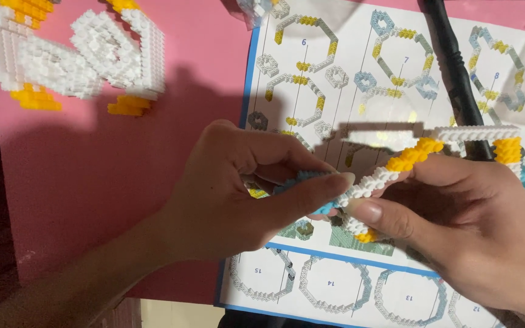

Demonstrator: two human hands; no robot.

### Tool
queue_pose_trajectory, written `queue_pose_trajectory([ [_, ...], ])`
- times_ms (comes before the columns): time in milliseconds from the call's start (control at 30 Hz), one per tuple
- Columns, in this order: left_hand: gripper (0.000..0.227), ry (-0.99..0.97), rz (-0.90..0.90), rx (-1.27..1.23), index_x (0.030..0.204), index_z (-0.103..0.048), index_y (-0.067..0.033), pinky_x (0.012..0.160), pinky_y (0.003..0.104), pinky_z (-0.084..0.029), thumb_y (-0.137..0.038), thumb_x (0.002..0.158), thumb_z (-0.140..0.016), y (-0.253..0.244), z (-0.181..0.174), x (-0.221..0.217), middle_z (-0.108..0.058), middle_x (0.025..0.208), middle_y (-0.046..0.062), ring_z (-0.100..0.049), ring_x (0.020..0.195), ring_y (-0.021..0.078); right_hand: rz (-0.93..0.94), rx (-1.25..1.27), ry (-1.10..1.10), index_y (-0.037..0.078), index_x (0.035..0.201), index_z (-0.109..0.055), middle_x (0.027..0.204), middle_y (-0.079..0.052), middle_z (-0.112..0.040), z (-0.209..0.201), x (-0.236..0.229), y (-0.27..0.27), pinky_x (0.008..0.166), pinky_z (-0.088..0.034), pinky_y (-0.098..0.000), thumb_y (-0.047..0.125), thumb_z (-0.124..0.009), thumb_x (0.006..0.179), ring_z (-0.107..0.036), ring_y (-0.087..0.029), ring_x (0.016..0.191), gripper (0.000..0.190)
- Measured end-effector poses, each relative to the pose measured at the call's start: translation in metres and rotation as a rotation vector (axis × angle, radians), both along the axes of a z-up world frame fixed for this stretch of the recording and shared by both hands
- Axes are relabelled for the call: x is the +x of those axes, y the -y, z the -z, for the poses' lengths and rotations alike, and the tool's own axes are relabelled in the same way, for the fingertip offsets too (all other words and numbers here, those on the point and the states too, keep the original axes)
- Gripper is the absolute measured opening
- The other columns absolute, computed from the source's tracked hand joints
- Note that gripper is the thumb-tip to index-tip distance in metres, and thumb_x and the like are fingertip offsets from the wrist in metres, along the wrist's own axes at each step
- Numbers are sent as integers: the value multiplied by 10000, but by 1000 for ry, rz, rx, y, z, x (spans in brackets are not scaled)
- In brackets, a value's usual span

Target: Assembling a complex structure using small interlocking plastic toy blocks while following a printed instruction manual.

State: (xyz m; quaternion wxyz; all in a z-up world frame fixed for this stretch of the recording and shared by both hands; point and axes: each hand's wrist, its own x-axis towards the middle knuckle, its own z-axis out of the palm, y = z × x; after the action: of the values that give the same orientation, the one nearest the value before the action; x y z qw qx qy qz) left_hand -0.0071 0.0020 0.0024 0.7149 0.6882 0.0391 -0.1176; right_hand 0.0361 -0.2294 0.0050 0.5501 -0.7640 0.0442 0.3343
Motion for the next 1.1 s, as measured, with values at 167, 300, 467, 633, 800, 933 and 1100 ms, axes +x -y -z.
queue_pose_trajectory([
  [167,163,25,2,54,842,-795,-24,501,185,-423,-151,943,-787,0,1,-1,-654,615,-39,-509,598,-8,-10,-1,13,70,607,-323,547,-45,-326,1,-1,0,400,-239,-375,-11,-915,821,-297,-185,501,635],
  [300,159,28,-6,51,829,-788,-11,489,185,-433,-126,939,-790,1,1,-1,-653,602,-27,-516,584,-6,-28,-20,42,77,620,-297,552,-44,-321,2,-2,0,409,-245,-367,4,-920,805,-297,-182,514,655],
  [467,154,67,8,84,857,-799,-24,499,176,-476,-152,939,-777,1,1,0,-713,628,-6,-571,581,2,-36,-89,46,73,620,-287,542,-53,-326,3,-2,1,414,-248,-378,24,-946,799,-292,-186,525,684],
  [633,172,23,23,70,889,-817,-26,494,176,-458,-182,941,-764,0,3,0,-739,640,0,-575,593,-9,-60,-60,75,-13,596,-571,533,-55,-523,6,-3,3,393,-316,-335,40,-937,817,-387,-139,530,431],
  [800,188,-16,16,70,861,-823,-28,452,198,-369,-191,942,-773,-1,4,1,-647,566,-38,-465,534,-7,-65,-125,92,-38,578,-636,511,-87,-631,3,-1,-1,374,-383,-340,79,-947,810,-466,-143,507,405],
  [933,177,4,2,75,849,-807,-26,470,204,-342,-169,950,-779,1,7,0,-565,541,-66,-400,548,-12,-37,-222,73,-38,548,-553,526,-129,-742,3,0,-3,384,-535,-354,99,-968,785,-610,-148,556,497],
  [1100,167,29,1,99,871,-817,-29,463,185,-387,-172,946,-772,1,7,-1,-675,578,-27,-495,546,-15,-6,-197,29,-70,586,-660,562,-136,-751,1,0,-6,414,-518,-352,59,-968,789,-621,-153,586,390],
])
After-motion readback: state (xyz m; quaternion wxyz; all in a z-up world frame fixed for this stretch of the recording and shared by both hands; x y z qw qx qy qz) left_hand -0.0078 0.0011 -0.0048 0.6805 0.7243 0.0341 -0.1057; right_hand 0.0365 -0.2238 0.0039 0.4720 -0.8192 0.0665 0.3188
